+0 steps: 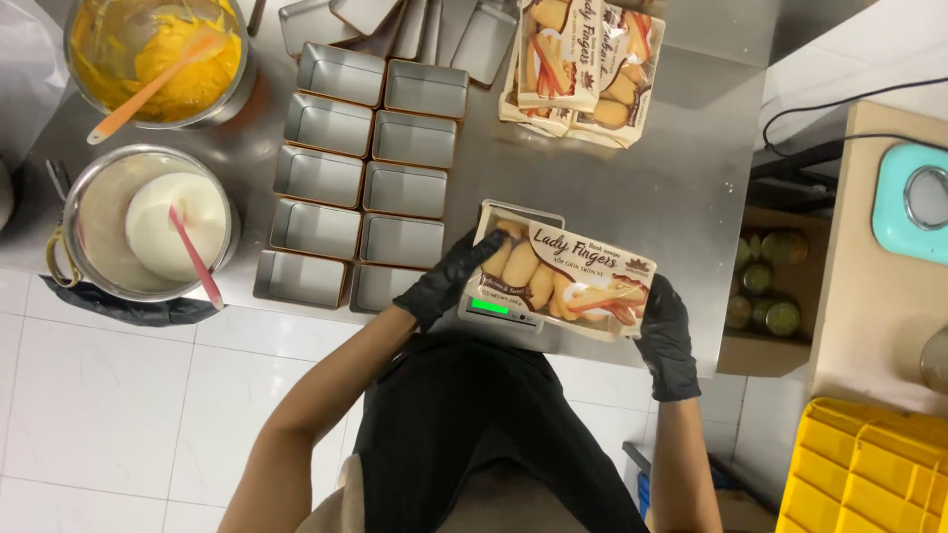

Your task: Organizing metal tins on a production table and dipping ladyfingers into a liquid mixture for tiramisu preparation.

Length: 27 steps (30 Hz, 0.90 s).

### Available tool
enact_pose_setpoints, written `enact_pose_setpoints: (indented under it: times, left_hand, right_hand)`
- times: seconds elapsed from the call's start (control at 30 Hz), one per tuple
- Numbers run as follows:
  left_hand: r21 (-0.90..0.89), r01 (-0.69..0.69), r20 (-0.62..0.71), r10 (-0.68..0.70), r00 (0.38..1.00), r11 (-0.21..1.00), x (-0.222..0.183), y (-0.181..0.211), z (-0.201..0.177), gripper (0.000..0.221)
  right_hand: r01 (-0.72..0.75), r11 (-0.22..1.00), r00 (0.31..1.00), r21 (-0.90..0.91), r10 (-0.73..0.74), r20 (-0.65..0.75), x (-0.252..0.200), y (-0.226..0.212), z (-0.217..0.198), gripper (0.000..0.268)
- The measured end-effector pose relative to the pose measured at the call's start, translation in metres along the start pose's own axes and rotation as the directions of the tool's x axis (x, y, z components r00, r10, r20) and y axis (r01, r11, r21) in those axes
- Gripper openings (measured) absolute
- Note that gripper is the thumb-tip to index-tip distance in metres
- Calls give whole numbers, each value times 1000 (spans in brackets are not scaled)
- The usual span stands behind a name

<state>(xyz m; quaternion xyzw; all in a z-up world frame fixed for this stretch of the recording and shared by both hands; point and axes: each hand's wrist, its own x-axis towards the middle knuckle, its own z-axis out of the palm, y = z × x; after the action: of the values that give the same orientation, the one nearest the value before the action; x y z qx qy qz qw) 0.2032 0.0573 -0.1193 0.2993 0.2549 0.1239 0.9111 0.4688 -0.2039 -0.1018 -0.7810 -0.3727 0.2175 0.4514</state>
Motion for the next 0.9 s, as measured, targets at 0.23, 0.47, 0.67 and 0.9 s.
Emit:
enact_pose_setpoints:
  times: [0.23,0.47,0.67,0.9]
  left_hand:
    - [607,-211,122,173,977,766,58,-35,-33,62]
    - [675,-325,340,111,934,662,75,-21,57,63]
    - [911,-164,141,86,986,379,131,-63,89,42]
    - [712,-559,428,368,825,425,176,-40,63,33]
  right_hand:
    - [-443,825,896,350,415,155,-20,67,17,50]
    - [-376,868,908,325,415,-59,-60,41,-49,49]
    - [-444,818,812,365,540,-222,-80,55,-69,64]
    - [-484,772,731,412,615,-295,-64,32,-52,38]
